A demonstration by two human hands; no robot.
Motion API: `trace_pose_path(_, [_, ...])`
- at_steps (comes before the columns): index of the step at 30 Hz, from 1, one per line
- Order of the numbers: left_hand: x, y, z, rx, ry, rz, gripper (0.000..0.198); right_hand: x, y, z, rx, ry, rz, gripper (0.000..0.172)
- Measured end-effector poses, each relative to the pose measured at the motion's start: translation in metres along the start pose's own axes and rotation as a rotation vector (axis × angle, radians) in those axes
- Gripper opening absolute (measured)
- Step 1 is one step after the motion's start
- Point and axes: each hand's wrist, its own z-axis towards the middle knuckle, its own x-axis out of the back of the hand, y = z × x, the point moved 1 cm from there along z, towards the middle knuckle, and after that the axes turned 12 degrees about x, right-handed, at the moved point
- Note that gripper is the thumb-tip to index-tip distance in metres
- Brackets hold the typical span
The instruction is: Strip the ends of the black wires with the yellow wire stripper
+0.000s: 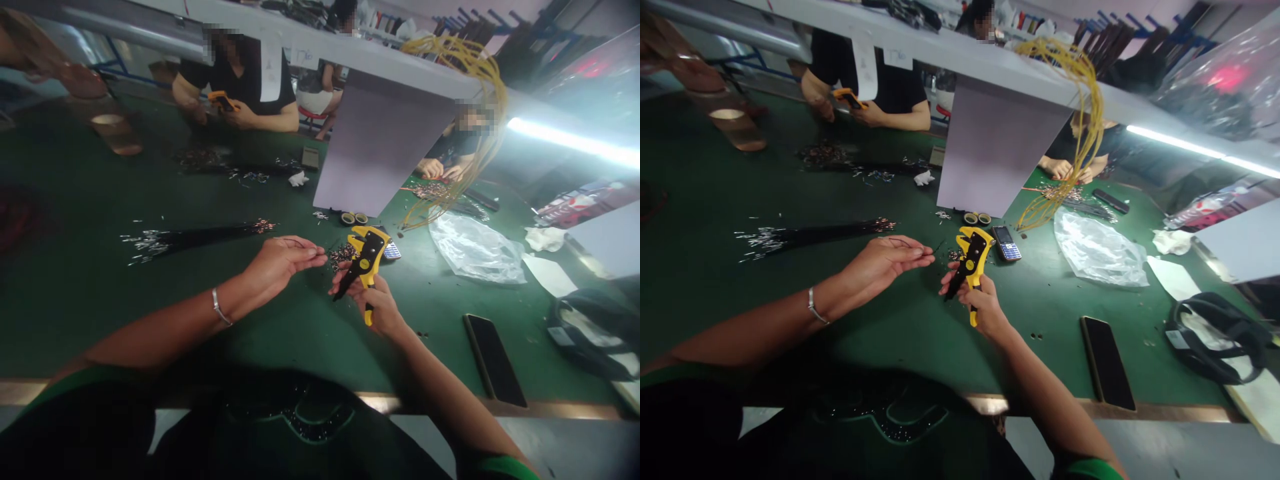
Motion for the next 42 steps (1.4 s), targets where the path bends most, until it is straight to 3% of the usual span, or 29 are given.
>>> trace_pose_path(10, [-0.003, -0.006, -0.002, 0.033, 0.037, 0.106, 0.014, -0.008, 0.0, 0.004, 0.053, 0.031, 0.007, 0.054])
trace_pose_path(16, [-0.004, -0.016, 0.005, 0.006, 0.126, 0.19, 0.013, -0.017, -0.012, 0.002, 0.117, 0.039, 0.088, 0.053])
trace_pose_path(22, [-0.004, -0.027, 0.008, 0.049, 0.149, 0.247, 0.009, -0.023, -0.013, -0.004, 0.079, -0.037, 0.092, 0.05])
trace_pose_path(26, [-0.002, -0.029, 0.008, 0.09, 0.103, 0.227, 0.011, -0.017, -0.01, -0.006, 0.09, -0.045, 0.042, 0.047])
trace_pose_path(35, [0.001, -0.025, 0.006, 0.276, -0.13, 0.047, 0.009, -0.009, -0.02, -0.002, 0.075, 0.002, 0.182, 0.048])
trace_pose_path(39, [-0.001, -0.031, 0.006, 0.29, -0.202, 0.173, 0.014, -0.007, -0.017, -0.002, 0.046, -0.017, 0.224, 0.048])
trace_pose_path(42, [-0.004, -0.032, 0.005, 0.27, -0.19, 0.282, 0.016, -0.006, -0.015, -0.002, 0.011, -0.044, 0.284, 0.048])
